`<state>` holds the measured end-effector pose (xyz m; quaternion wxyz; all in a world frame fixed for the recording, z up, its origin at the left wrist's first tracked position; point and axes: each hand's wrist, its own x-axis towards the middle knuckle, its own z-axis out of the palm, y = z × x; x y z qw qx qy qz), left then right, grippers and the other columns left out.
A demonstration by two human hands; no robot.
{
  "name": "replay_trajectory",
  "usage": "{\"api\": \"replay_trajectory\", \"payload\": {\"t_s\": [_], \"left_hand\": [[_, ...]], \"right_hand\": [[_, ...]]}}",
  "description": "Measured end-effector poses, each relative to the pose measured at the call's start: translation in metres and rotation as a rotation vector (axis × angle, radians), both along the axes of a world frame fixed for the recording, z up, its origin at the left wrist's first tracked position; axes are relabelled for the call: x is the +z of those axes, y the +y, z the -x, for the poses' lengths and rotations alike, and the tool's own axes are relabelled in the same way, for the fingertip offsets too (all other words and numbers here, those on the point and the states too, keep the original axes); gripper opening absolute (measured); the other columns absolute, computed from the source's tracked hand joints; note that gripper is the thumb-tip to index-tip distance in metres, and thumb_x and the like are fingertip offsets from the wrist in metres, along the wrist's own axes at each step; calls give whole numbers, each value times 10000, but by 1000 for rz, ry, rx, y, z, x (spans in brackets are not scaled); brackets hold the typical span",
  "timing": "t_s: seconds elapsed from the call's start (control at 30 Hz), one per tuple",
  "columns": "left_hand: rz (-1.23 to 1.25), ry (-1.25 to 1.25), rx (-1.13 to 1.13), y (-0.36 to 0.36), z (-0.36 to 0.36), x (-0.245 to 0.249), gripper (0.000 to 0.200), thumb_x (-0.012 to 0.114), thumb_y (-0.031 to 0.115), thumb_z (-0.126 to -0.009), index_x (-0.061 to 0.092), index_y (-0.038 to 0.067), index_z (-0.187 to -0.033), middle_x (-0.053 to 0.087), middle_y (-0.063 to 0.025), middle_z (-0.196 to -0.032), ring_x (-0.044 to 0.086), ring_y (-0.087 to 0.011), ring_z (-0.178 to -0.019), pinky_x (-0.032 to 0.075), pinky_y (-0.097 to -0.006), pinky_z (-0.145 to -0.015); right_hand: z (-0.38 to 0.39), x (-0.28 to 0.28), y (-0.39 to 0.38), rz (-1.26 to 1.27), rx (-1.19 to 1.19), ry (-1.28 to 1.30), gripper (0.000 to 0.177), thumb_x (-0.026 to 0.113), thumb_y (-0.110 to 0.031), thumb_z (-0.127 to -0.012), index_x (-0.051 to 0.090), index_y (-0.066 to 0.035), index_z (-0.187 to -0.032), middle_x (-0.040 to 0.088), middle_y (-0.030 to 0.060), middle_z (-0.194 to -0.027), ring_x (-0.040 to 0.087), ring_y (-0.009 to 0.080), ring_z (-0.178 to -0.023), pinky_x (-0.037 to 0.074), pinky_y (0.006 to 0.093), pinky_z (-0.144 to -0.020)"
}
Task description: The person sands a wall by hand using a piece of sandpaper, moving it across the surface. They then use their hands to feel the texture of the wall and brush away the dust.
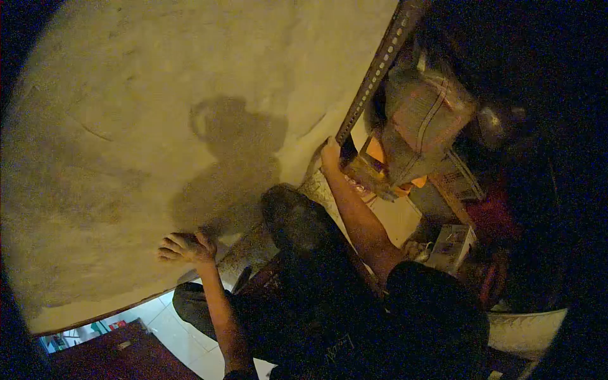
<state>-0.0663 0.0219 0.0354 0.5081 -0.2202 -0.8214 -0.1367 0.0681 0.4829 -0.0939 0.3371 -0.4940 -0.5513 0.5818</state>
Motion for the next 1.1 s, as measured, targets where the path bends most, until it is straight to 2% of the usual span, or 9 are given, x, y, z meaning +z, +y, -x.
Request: {"api": "replay_trajectory", "payload": {"t_s": [0.17, 0.23, 0.3, 0.47, 0.6, 0.67, 0.93, 1.0, 1.1], "left_hand": [[34, 8, 27, -1, -1, 0, 779, 503, 510, -908, 259, 19, -1462, 248, -259, -1503, 158, -545, -1367, 108, -673, -1089], [31, 7, 70, 1, -2, 0, 780, 502, 513, -907, 260, 21, -1462, 252, -248, -1506, 166, -532, -1372, 109, -670, -1092], [-30, -65, -50, 3, -3, 2, 754, 552, 459, -883, 292, 33, -1448, 190, -220, -1535, 92, -516, -1390, 26, -682, -1082], [3, -12, -66, 3, 1, -5, 737, 556, 448, -888, 311, 14, -1431, 223, -224, -1520, 116, -512, -1386, 45, -694, -1076], [-25, -20, -93, 9, 3, -3, 705, 547, 437, -901, 331, 20, -1426, 238, -215, -1518, 104, -504, -1394, 46, -691, -1079], [-35, -37, -89, 4, 6, -29, 699, 544, 436, -904, 335, 22, -1426, 231, -209, -1523, 100, -497, -1398, 43, -684, -1083], [-23, -60, -83, 4, 1, -17, 662, 533, 427, -913, 364, 34, -1418, 185, -195, -1545, 81, -469, -1415, 35, -662, -1097], [-10, -76, -72, 4, 3, -31, 649, 535, 424, -912, 379, 40, -1413, 180, -186, -1550, 64, -462, -1422, 37, -659, -1098], [-81, 10, -90, 12, 1, -4, 665, 536, 427, -911, 351, 52, -1428, 176, -171, -1555, 53, -458, -1426, 34, -657, -1100]], "right_hand": [[10, 47, -36, 4, -26, 388, 488, 399, -368, -997, 536, 49, -1210, 611, 144, -1143, 592, 270, -1002, 456, 375, -893], [16, 56, -45, -7, -60, 415, 492, 396, -372, -997, 535, 47, -1213, 608, 143, -1148, 591, 271, -1006, 457, 377, -895], [27, 64, -47, 20, -103, 418, 495, 392, -377, -996, 534, 44, -1216, 606, 143, -1154, 589, 271, -1010, 457, 379, -896], [56, 77, -47, 121, -211, 486, 505, 383, -387, -995, 532, 38, -1222, 599, 141, -1168, 586, 273, -1019, 458, 383, -899], [65, 84, -98, 172, -143, 502, 512, 375, -395, -994, 530, 33, -1228, 593, 139, -1179, 584, 274, -1026, 458, 386, -902], [73, 84, -131, 167, -128, 505, 516, 371, -399, -993, 528, 31, -1231, 591, 138, -1184, 582, 274, -1030, 459, 388, -903], [66, 117, -68, 341, -114, 608, 531, 357, -416, -991, 524, 21, -1241, 580, 135, -1206, 577, 276, -1044, 460, 395, -909], [63, 116, -76, 410, -72, 619, 535, 353, -420, -990, 523, 19, -1244, 577, 134, -1211, 576, 277, -1048, 460, 397, -910], [77, 110, -126, 366, -50, 602, 540, 347, -426, -989, 521, 15, -1248, 573, 133, -1220, 574, 278, -1053, 461, 400, -912]]}}
